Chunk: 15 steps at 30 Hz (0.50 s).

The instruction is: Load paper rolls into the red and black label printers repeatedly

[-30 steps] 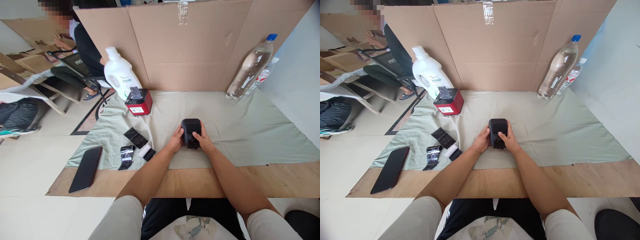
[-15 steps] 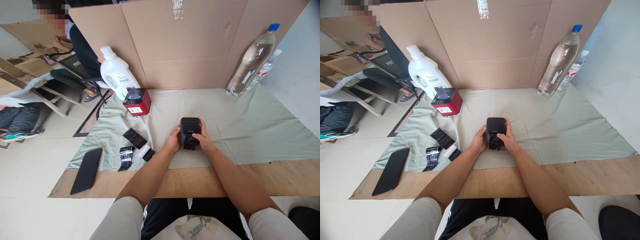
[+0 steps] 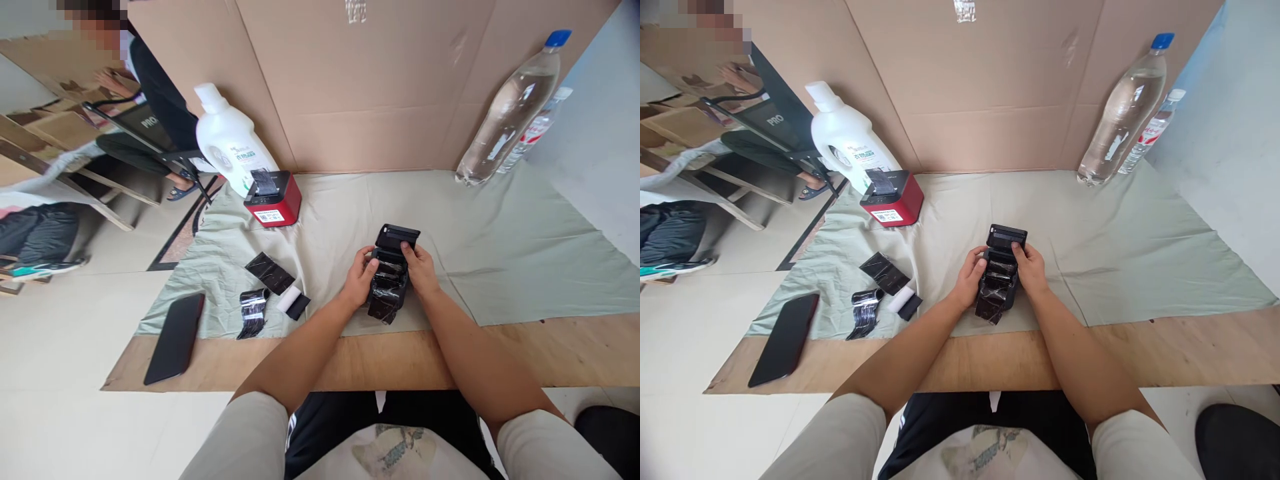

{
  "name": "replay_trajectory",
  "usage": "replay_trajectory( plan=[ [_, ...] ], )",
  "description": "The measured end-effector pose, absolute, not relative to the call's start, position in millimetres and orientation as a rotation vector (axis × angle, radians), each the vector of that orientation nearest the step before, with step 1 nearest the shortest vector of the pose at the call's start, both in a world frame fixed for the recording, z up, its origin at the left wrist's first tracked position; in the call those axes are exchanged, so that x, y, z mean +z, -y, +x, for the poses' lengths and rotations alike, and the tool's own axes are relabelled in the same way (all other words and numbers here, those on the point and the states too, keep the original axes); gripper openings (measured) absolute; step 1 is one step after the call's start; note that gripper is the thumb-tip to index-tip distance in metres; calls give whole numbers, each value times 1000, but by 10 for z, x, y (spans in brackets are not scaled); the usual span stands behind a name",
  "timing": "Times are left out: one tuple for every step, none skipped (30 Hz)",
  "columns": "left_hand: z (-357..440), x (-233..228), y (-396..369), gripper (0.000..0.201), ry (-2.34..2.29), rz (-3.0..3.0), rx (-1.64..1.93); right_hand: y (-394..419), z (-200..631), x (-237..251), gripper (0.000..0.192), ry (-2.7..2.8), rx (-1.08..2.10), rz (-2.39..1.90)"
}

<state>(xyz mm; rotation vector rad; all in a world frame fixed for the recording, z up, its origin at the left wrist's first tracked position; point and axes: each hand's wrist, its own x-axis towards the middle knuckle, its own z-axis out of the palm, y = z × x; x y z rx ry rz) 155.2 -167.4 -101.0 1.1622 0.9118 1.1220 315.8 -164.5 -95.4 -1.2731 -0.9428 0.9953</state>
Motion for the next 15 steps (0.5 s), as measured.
replay_trajectory(
  plan=[
    [1557, -1006, 1689, 56, -946, 1174, 1110, 1639, 3158, -962, 46, 944, 983, -1274],
    [1561, -1006, 1699, 56, -995, 1187, 1100, 1632, 3161, -973, 46, 947, 966, -1276],
    [1563, -1007, 1704, 54, -1054, 1206, 1099, 1622, 3167, -989, 46, 955, 947, -1284],
    [1563, -1008, 1706, 50, -1116, 1234, 1108, 1611, 3174, -1008, 46, 969, 923, -1303],
    [1561, -1007, 1705, 45, -1178, 1276, 1119, 1598, 3183, -1031, 47, 995, 895, -1330],
    [1557, -1001, 1703, 40, -1240, 1330, 1130, 1584, 3192, -1055, 48, 1032, 863, -1364],
    [1552, -989, 1700, 36, -1302, 1393, 1139, 1568, 3200, -1081, 49, 1078, 829, -1401],
    [1546, -970, 1699, 33, -1360, 1464, 1143, 1553, 3208, -1108, 50, 1130, 793, -1436],
    [1541, -945, 1698, 31, -1408, 1541, 1142, 1539, 3214, -1133, 50, 1185, 761, -1468],
    [1535, -914, 1698, 30, -1433, 1626, 1135, 1527, 3218, -1155, 51, 1237, 733, -1499],
    [1531, -880, 1697, 27, -1429, 1714, 1124, 1518, 3221, -1174, 52, 1283, 711, -1530],
    [1527, -845, 1695, 24, -1397, 1798, 1112, 1511, 3222, -1187, 53, 1319, 692, -1561],
    [1524, -812, 1690, 21, -1342, 1872, 1095, 1508, 3222, -1196, 54, 1349, 677, -1588],
    [1522, -784, 1682, 18, -1275, 1931, 1071, 1507, 3221, -1200, 55, 1370, 662, -1612],
    [1522, -764, 1669, 16, -1210, 1977, 1040, 1509, 3219, -1201, 55, 1385, 648, -1631]
  ],
)
